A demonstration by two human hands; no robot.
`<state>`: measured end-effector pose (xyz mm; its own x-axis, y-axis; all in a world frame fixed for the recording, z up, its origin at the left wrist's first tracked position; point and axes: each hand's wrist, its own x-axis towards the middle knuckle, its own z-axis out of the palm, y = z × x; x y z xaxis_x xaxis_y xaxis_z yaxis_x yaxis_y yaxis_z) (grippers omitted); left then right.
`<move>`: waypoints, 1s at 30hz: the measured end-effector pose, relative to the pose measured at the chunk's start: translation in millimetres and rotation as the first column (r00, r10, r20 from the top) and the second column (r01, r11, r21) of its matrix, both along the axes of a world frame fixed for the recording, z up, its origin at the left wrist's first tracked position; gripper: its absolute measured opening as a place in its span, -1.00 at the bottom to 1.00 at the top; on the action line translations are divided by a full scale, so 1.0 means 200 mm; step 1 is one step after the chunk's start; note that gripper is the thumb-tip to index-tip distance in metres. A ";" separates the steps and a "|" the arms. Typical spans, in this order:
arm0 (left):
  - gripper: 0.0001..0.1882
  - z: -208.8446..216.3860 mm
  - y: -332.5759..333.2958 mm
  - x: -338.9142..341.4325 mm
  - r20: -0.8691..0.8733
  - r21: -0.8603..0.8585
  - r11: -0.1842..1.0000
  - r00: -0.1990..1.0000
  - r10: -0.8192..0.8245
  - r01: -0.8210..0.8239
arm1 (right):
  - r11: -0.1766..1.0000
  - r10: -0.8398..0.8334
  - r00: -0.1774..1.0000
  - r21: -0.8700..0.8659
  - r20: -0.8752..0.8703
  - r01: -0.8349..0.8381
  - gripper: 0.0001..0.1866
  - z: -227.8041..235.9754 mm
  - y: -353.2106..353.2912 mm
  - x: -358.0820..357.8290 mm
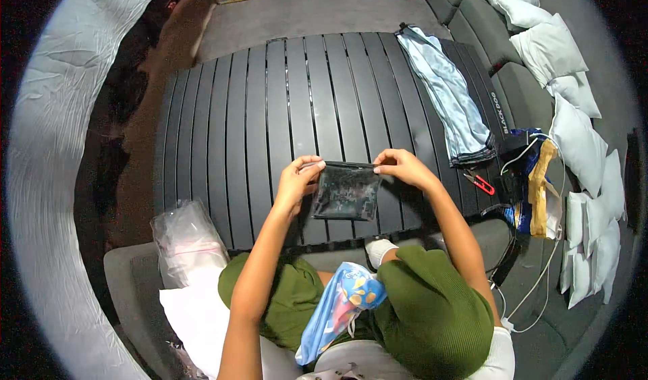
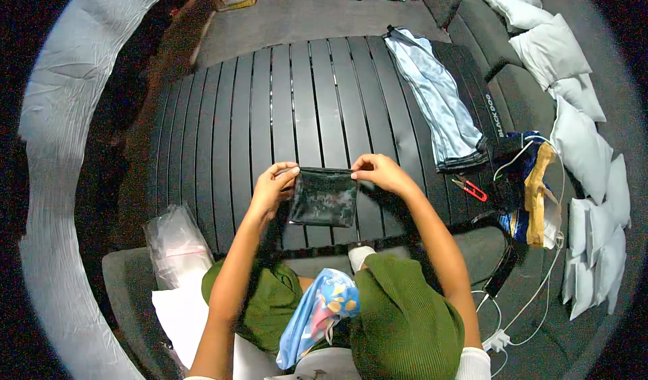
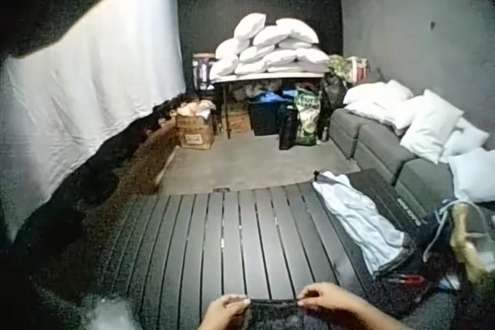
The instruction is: Fold a camouflage patterned neck gaiter and place it into a plastic resealable bag.
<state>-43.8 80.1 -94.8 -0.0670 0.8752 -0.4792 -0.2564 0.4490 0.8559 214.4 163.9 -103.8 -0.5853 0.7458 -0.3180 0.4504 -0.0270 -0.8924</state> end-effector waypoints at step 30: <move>0.03 -0.14 -0.05 -0.01 -0.974 0.041 0.654 0.176 -0.143 0.756 | 0.619 -0.054 0.921 0.736 0.387 -0.273 -0.27 -0.11 -0.28 -0.22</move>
<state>-45.1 70.1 -122.2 0.3474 0.9377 -0.0062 0.8341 -0.3060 0.4589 169.4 108.4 -126.3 -0.6539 0.7423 0.1463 0.6711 0.6583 -0.3409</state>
